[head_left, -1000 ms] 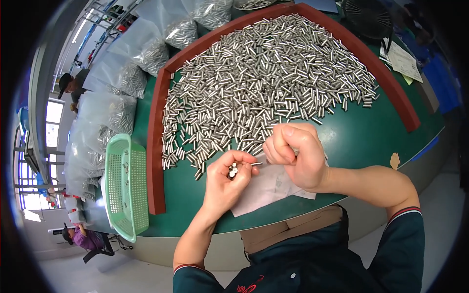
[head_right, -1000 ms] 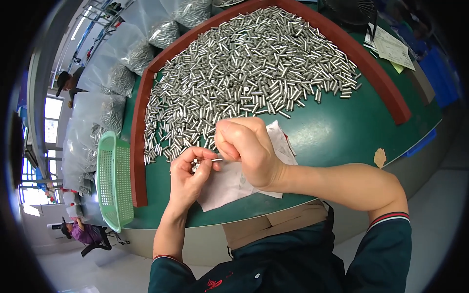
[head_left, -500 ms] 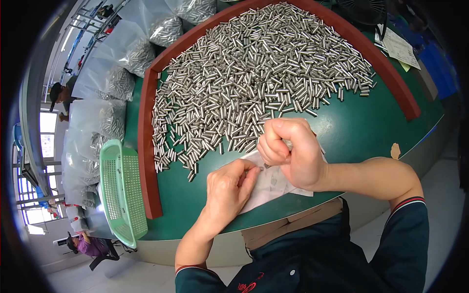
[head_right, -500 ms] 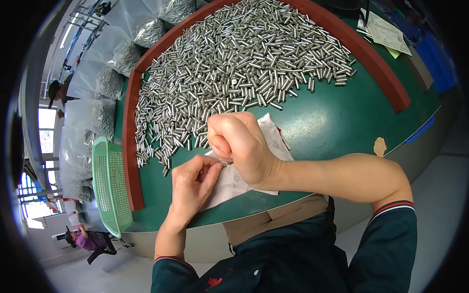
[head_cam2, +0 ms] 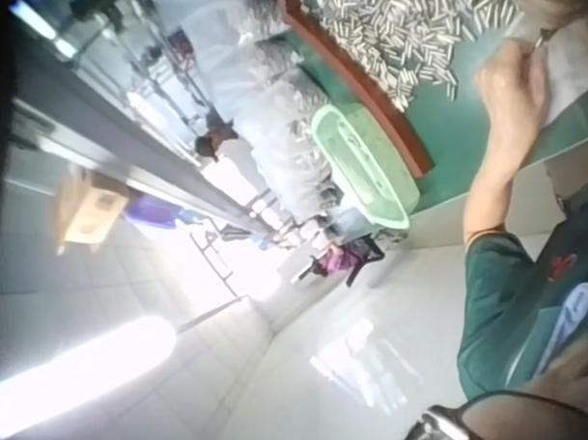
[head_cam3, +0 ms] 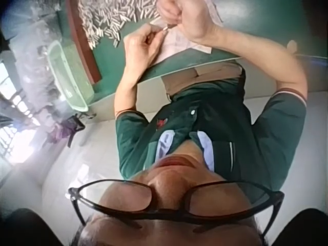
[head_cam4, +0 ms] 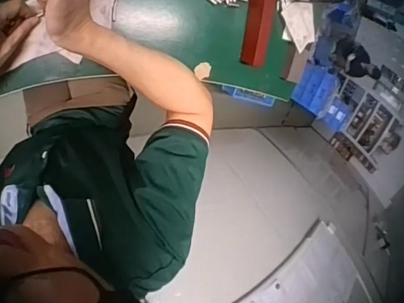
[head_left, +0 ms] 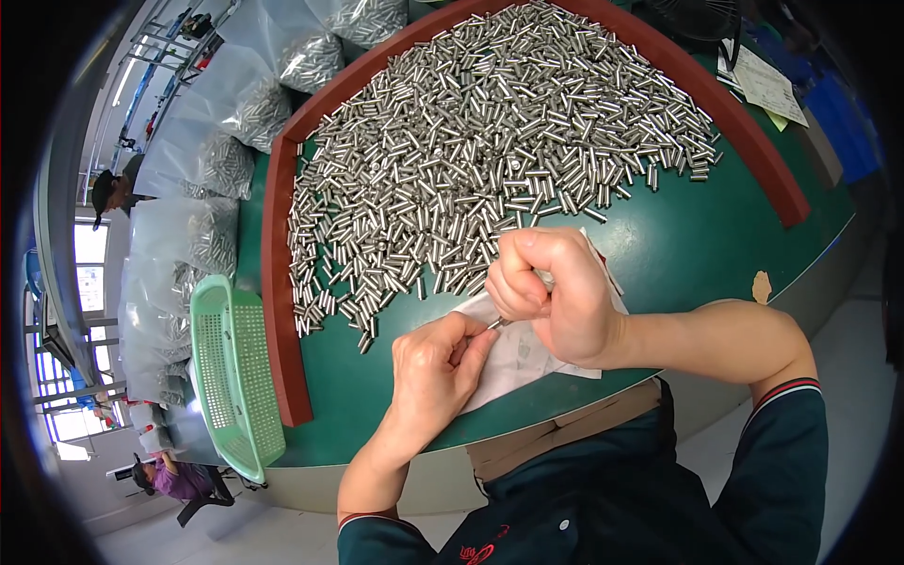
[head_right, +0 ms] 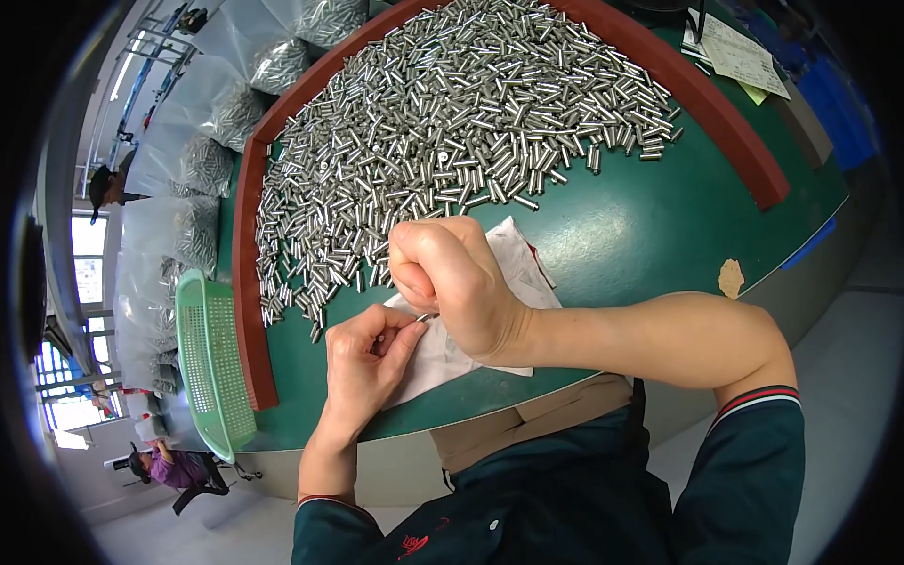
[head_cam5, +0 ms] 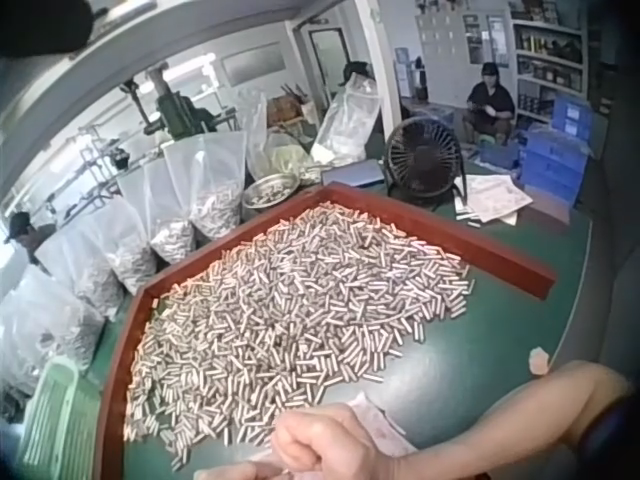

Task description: Inspecting and sorting small cylindrical metal components at a factory workbench.

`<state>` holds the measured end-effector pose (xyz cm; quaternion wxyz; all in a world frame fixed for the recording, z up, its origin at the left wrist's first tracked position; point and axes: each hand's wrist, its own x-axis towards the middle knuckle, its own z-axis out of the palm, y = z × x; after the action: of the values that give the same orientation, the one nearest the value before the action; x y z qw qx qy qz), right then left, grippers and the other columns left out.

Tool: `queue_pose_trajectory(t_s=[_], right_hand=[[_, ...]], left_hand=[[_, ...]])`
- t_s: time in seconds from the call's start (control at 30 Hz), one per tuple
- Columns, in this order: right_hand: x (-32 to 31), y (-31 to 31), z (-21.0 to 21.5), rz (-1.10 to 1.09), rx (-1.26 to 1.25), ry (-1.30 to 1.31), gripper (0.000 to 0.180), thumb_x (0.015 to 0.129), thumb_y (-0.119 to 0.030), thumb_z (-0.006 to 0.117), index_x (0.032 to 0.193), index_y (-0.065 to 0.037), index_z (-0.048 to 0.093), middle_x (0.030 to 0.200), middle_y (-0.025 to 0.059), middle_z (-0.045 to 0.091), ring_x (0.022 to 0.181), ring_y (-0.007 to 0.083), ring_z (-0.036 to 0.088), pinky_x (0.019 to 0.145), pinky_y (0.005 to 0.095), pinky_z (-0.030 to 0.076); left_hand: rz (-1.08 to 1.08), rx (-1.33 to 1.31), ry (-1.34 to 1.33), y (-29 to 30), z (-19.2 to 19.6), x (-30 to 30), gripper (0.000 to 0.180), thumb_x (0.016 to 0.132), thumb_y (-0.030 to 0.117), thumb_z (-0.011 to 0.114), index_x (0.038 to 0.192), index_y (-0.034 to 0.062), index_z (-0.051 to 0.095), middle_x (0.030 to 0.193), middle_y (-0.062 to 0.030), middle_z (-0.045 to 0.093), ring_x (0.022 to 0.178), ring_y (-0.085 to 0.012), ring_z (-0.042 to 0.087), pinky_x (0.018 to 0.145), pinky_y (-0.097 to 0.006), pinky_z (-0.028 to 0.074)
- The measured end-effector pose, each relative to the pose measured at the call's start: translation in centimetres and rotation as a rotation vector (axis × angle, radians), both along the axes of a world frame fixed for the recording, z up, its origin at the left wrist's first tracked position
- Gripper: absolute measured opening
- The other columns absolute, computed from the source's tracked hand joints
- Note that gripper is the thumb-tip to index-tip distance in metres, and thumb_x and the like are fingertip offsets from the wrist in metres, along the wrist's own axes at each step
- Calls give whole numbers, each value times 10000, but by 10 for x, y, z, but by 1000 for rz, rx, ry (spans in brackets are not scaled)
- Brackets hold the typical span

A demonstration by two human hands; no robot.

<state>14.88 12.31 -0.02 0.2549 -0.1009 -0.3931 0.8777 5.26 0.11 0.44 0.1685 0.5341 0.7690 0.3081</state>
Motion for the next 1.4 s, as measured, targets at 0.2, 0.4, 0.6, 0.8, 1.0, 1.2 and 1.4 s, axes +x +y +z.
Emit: queue_pose_trajectory(t_s=[0.2,0.4,0.6,0.8,1.0,1.2,1.4], right_hand=[[0,1,0,4,-5,-5,361,838,-214,317,496,-101,284,419,-18,268,401,82,212,417,246,190],[-1,0,-1,10,7,8,361,836,-215,321,496,-99,285,423,-18,267,403,83,211,419,246,190],[0,-3,-2,-12,60,-5,358,833,-208,329,496,-94,286,435,-19,267,413,83,221,431,245,198],[-1,-13,3,-49,157,-6,344,822,-184,337,497,-83,295,467,-14,278,441,82,235,445,243,205],[-5,-14,0,-111,421,-16,335,820,-174,334,502,-73,298,480,-6,297,456,88,247,458,237,228],[-1,-6,-1,-2,105,-44,343,826,-209,334,511,-88,279,444,-9,261,424,96,224,437,251,204],[-3,-9,6,13,117,-51,353,824,-198,336,492,-90,281,413,-9,247,400,90,188,414,256,176]], left_hand=[[15,-16,-11,1,0,0,90,679,34,658,669,20,570,471,-66,450,401,-176,440,400,-282,349],[25,-24,-21,2,2,0,92,675,29,661,669,14,571,477,-71,454,402,-169,437,400,-274,349],[40,-27,-72,0,0,-1,88,675,19,659,668,-1,573,478,-75,454,397,-156,419,401,-263,346],[21,-18,-74,4,3,-2,79,679,12,649,669,-4,573,488,-94,471,398,-171,427,406,-271,353],[0,-26,-105,8,9,-4,69,684,13,639,674,-6,574,500,-106,487,402,-196,438,420,-284,371],[68,19,-707,-4,10,-18,88,786,103,586,800,31,537,719,3,529,616,-51,430,531,-183,344],[65,207,-1784,-6,-2,-42,133,842,117,525,946,34,520,785,-20,456,575,-43,323,495,-157,290]])
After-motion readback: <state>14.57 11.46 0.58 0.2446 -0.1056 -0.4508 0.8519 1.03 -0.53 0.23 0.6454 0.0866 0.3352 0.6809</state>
